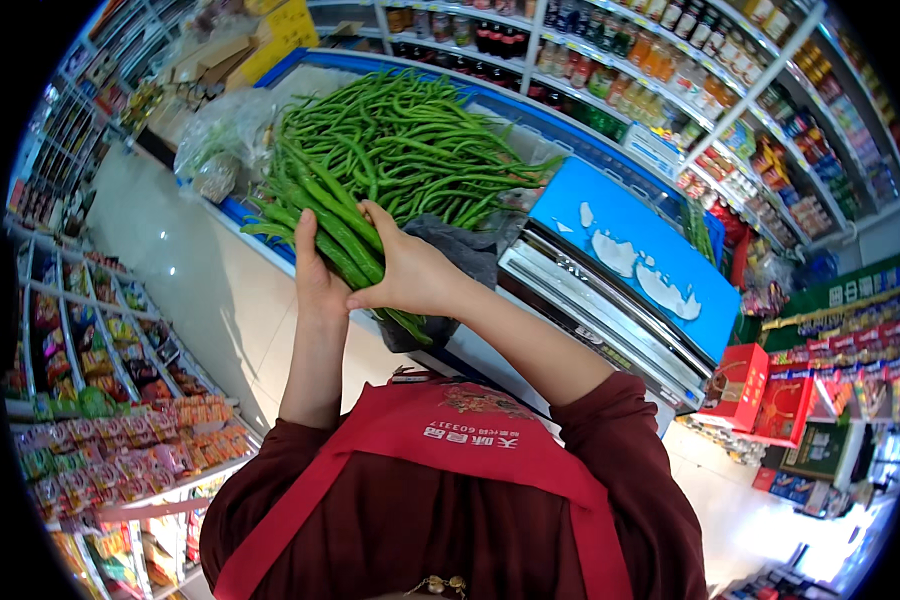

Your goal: The person stands at a checkout counter in a grocery store and wraps a bundle of green chili peppers in plastic film using a roll wrapper. They then move to a produce display, select a handful of green beans, and wrap them in plastic film using the same method.

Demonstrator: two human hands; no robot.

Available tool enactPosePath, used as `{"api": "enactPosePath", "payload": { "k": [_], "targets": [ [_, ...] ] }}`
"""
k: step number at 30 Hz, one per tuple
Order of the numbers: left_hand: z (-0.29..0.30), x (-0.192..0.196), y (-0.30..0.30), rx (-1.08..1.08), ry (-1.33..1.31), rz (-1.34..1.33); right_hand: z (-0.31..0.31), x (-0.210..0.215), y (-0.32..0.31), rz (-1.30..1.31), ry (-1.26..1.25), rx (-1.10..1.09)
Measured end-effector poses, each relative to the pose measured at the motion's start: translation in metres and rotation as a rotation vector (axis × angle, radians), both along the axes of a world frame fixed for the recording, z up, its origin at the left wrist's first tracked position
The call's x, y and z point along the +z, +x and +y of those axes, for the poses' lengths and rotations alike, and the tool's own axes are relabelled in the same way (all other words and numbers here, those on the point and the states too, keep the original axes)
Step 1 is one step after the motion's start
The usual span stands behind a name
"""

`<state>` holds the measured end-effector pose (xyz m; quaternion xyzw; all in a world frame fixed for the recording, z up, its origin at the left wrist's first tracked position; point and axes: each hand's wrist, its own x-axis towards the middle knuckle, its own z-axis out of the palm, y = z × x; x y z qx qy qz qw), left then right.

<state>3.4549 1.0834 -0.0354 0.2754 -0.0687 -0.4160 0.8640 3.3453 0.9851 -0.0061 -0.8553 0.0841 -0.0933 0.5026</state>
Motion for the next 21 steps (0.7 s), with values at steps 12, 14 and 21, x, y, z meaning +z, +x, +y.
{"api": "enactPosePath", "payload": {
  "k": [12,14,21],
  "targets": [
    [-0.138,0.008,-0.142,-0.414,-0.143,-0.048,-0.088,0.012,-0.159,0.040,-0.034,-0.501],
    [-0.171,0.005,-0.173,-0.495,-0.230,-0.093,-0.108,0.021,-0.194,0.118,-0.103,-0.605],
    [-0.279,0.029,-0.275,-0.783,-0.609,-0.166,-0.180,0.077,-0.302,0.162,-0.877,-0.787]
  ]
}}
